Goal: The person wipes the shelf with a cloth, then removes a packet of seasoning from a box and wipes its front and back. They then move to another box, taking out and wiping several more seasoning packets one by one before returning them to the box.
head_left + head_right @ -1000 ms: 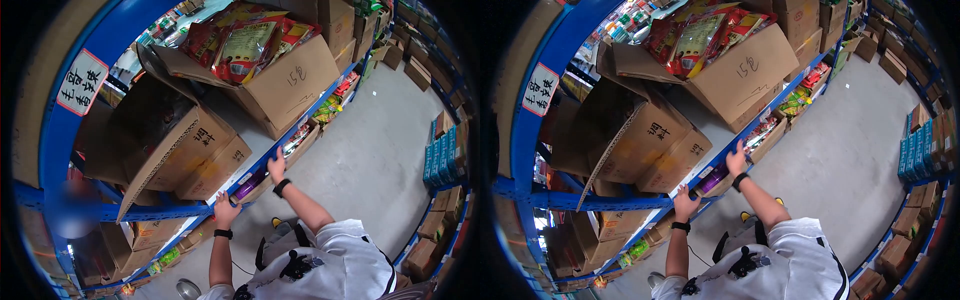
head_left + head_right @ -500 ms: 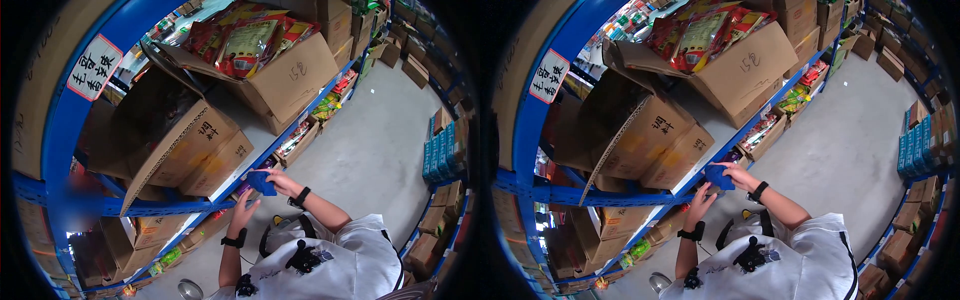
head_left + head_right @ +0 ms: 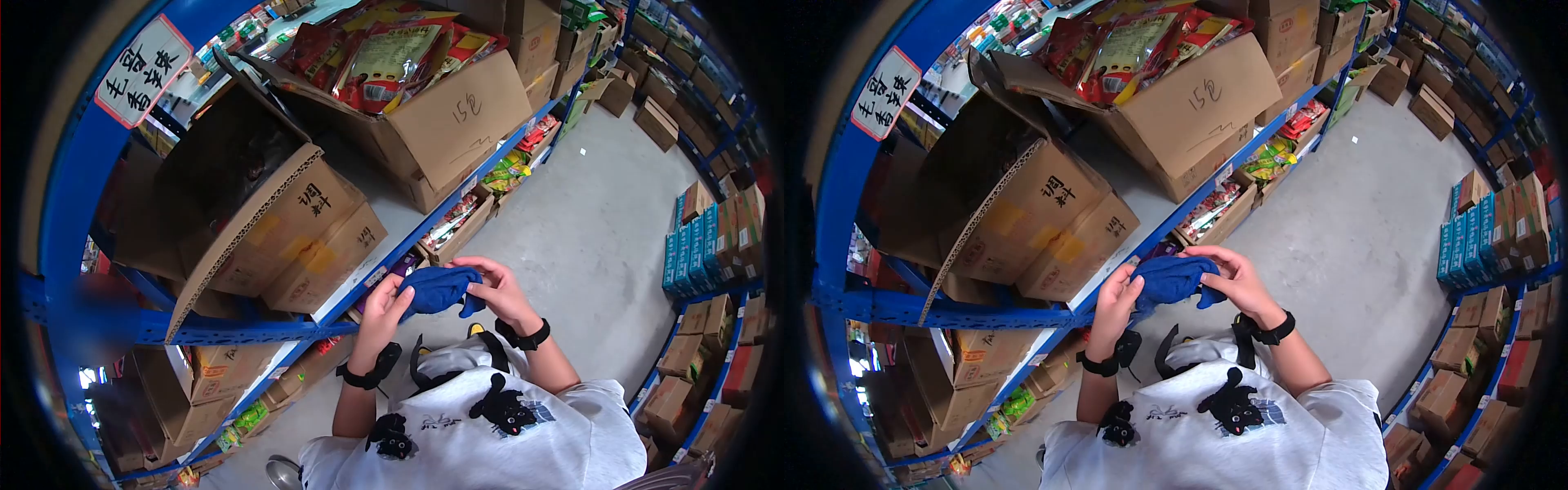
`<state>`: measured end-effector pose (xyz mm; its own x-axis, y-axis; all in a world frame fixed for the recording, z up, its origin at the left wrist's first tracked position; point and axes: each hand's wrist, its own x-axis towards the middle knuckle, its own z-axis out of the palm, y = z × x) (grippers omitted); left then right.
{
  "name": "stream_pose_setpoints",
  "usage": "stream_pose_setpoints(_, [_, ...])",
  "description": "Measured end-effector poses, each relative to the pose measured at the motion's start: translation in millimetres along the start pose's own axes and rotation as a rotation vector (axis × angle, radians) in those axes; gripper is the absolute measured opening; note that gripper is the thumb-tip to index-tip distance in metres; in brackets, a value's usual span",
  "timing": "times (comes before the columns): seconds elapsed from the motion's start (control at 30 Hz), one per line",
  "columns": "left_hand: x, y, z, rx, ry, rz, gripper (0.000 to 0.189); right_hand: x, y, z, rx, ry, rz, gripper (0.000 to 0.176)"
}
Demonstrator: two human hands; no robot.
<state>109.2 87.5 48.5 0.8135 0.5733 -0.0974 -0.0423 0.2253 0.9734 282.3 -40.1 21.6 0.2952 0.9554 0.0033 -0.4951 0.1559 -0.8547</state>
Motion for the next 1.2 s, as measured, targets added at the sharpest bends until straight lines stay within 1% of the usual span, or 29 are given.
stream_pose_setpoints(0.03, [-0.5,-0.1,-0.6,-0.004,0.001,-0.001,0.011,-1.6,-7.5,3.0,-0.002,0.001,0.003,0.043])
stream_pose_setpoints(0.1, [-2.4,5.7,-0.4,-0.033,-0.004,-0.085,0.015,-4.1,-18.8,8.2,-0.186,0.055,-0.04,0.042])
stream_pose_setpoints(0.13, [0.2,-6.1,-8.8,0.009,-0.012,-0.098,0.02,-4.3,-20.3,9.7,-0.199,0.096,-0.026,0.043])
stream_pose_setpoints(0.17, [-1.4,-7.3,-9.4,0.005,-0.005,-0.096,0.02,-1.4,-19.3,8.2,-0.201,0.09,-0.021,0.043])
stream_pose_setpoints(0.23, [-3.9,3.4,-4.2,-0.353,-0.017,-0.151,0.022,7.6,-14.2,3.7,-0.908,0.241,-0.362,0.043])
stream_pose_setpoints(0.27, [-4.7,3.7,-6.4,-0.355,-0.007,-0.146,0.022,13.0,-11.4,6.9,-1.045,0.374,-0.506,0.04])
stream_pose_setpoints(0.3, [-6.4,3.4,-9.1,-0.405,-0.031,-0.148,0.024,14.7,-8.1,6.3,-1.043,0.361,-0.504,0.04])
stream_pose_setpoints(0.37, [-9.1,4.9,-11.7,-0.459,-0.041,-0.142,0.026,17.8,-1.6,2.8,-1.019,0.355,-0.31,0.031])
stream_pose_setpoints(0.4, [-11.0,7.4,-10.7,-0.468,-0.048,-0.135,0.026,19.4,1.1,2.8,-1.016,0.293,-0.131,0.023])
stream_pose_setpoints(0.43, [-12.9,8.7,-11.1,-0.477,-0.054,-0.129,0.027,20.6,9.1,-2.3,-1.016,0.278,-0.127,0.023])
stream_pose_setpoints(0.47, [-14.2,6.0,-14.4,-0.471,-0.089,-0.123,0.029,22.1,20.4,-10.8,-0.803,0.123,0.007,0.022])
stream_pose_setpoints(0.5, [-15.7,1.6,-17.2,-0.474,-0.077,-0.119,0.029,23.4,21.6,-7.8,-0.586,-0.027,0.139,0.022])
stream_pose_setpoints(0.53, [-16.2,-3.1,-19.5,-0.476,-0.088,-0.1,0.03,22.6,23.6,-0.7,-0.351,-0.006,0.213,0.024])
stream_pose_setpoints(0.57, [-17.4,-5.7,-20.4,-0.479,-0.1,-0.081,0.031,22.6,23.4,7.9,-0.353,-0.016,0.218,0.024])
stream_pose_setpoints(0.63, [-21.5,-2.6,-19.2,-0.493,-0.064,-0.089,0.031,23.3,18.5,27.4,-0.248,0.052,0.078,0.019])
stream_pose_setpoints(0.67, [-23.5,2.5,-17.6,-0.514,-0.041,-0.085,0.029,24.5,20.6,28.6,-0.258,0.075,0.037,0.017])
stream_pose_setpoints(0.7, [-25.1,5.0,-17.0,-0.534,-0.02,-0.081,0.028,26.5,23.1,26.5,-0.259,0.071,0.041,0.017])
stream_pose_setpoints(0.77, [-27.8,0.7,-24.1,-0.57,-0.016,-0.081,0.03,31.3,26.6,20.4,-0.331,0.2,0.007,0.019])
stream_pose_setpoints(0.8, [-29.1,-1.1,-27.5,-0.604,-0.016,-0.081,0.032,32.1,24.2,25.0,-0.318,0.238,-0.043,0.019])
stream_pose_setpoints(0.83, [-30.3,-1.5,-28.9,-0.605,-0.013,-0.079,0.032,33.3,23.0,24.9,-0.318,0.235,-0.041,0.019])
stream_pose_setpoints(0.9, [-32.7,-2.2,-30.9,-0.652,-0.025,-0.082,0.029,35.1,19.9,21.3,-0.225,0.328,-0.079,0.019])
stream_pose_setpoints(0.93, [-33.6,-0.6,-30.5,-0.653,-0.023,-0.081,0.029,33.9,16.0,17.3,-0.122,0.247,-0.008,0.019])
stream_pose_setpoints(0.97, [-34.5,2.3,-29.4,-0.598,-0.01,-0.081,0.029,33.0,13.2,19.0,-0.122,0.246,-0.007,0.019])
stream_pose_setpoints(1.03, [-35.5,2.3,-29.9,-0.542,0.005,-0.081,0.03,30.7,5.1,23.7,-0.073,0.136,0.045,0.024])
stream_pose_setpoints(1.07, [-35.4,-1.6,-31.5,-0.493,0.014,-0.141,0.029,29.8,-0.5,26.2,-0.071,0.074,0.112,0.038])
stream_pose_setpoints(1.1, [-35.4,-6.3,-33.2,-0.445,0.023,-0.201,0.029,28.8,-5.9,30.5,-0.071,0.074,0.113,0.038])
stream_pose_setpoints(1.13, [-35.8,-12.3,-34.5,-0.446,0.023,-0.202,0.029,28.0,-10.6,35.8,-0.079,-0.014,0.098,0.045])
stream_pose_setpoints(1.17, [-36.3,-19.8,-35.7,-0.364,0.039,-0.253,0.029,27.9,-12.8,38.3,-0.087,-0.102,0.083,0.052])
stream_pose_setpoints(1.2, [-35.8,-27.2,-37.2,-0.282,0.055,-0.303,0.029,28.5,-11.6,35.6,-0.042,-0.125,0.102,0.062])
